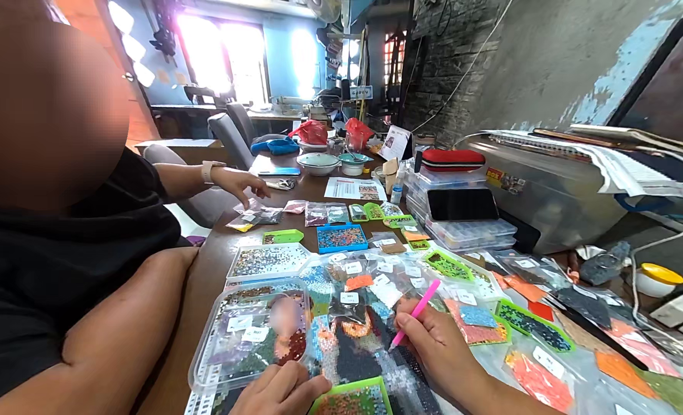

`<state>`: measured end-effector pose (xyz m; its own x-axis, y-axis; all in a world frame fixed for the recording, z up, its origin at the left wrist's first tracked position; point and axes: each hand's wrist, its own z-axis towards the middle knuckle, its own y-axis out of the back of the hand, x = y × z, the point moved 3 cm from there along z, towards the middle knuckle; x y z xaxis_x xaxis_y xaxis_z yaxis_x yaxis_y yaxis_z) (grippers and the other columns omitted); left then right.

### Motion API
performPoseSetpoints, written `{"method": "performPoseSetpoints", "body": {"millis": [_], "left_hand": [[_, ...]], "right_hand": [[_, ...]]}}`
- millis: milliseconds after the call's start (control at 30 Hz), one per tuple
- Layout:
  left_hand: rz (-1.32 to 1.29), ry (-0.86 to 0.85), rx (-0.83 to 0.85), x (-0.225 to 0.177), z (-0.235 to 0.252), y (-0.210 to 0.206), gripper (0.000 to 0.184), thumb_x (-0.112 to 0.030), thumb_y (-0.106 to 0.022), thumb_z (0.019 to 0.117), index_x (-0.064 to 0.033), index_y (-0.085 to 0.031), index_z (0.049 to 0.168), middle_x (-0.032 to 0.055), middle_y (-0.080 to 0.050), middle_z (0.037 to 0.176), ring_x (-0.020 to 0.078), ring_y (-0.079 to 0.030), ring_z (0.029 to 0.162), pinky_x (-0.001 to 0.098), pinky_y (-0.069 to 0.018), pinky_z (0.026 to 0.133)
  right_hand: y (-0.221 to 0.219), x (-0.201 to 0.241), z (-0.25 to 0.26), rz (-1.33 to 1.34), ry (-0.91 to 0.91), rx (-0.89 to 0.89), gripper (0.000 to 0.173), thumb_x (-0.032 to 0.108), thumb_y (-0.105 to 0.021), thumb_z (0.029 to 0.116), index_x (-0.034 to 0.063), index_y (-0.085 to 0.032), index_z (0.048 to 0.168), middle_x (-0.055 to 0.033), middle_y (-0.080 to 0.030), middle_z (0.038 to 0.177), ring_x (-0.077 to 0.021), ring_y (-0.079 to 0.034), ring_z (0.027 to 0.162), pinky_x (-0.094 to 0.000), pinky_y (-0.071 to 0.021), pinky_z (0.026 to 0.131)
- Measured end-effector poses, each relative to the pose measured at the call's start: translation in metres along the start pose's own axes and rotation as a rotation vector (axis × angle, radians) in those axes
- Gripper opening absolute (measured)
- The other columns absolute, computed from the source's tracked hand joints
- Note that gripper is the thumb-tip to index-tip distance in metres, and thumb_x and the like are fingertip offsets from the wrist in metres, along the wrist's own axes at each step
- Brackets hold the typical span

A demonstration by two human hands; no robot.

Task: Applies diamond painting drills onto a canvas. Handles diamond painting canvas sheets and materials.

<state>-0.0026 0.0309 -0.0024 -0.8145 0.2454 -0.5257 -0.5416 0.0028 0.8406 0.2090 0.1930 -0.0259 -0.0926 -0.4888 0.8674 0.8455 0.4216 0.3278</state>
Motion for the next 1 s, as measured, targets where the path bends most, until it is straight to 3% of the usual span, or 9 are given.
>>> {"method": "performPoseSetpoints", "body": {"millis": [533,1000], "left_hand": [[0.007,-0.005,0.005,0.0013,0.0,-0.0006,0.049,-0.032,-0.076,0.0904,-0.0037,-0.068,0.13,0.0255,-0.065,0.11,0.0436,-0.063,0.099,0.0572,-0.0508,0.086],[0.0,-0.002,-0.009,0.0004,0.0001,-0.0001,0.048,-0.032,-0.076,0.0902,-0.0039,-0.069,0.129,0.0252,-0.066,0.11,0.0436,-0.063,0.099,0.0562,-0.051,0.087]], "right_hand": [[0.0002,0.0,0.0002,-0.007,0.002,0.015,0.023,0.021,-0.046,0.1037,0.0122,-0.062,0.091,0.0098,-0.055,0.071,0.0045,-0.049,0.057,-0.0139,-0.042,0.053],[-0.001,0.0059,0.002,-0.246,0.224,0.044,0.03,0.026,-0.045,0.1059,0.008,-0.062,0.089,0.003,-0.053,0.067,0.0002,-0.05,0.059,-0.0175,-0.041,0.055]]}}
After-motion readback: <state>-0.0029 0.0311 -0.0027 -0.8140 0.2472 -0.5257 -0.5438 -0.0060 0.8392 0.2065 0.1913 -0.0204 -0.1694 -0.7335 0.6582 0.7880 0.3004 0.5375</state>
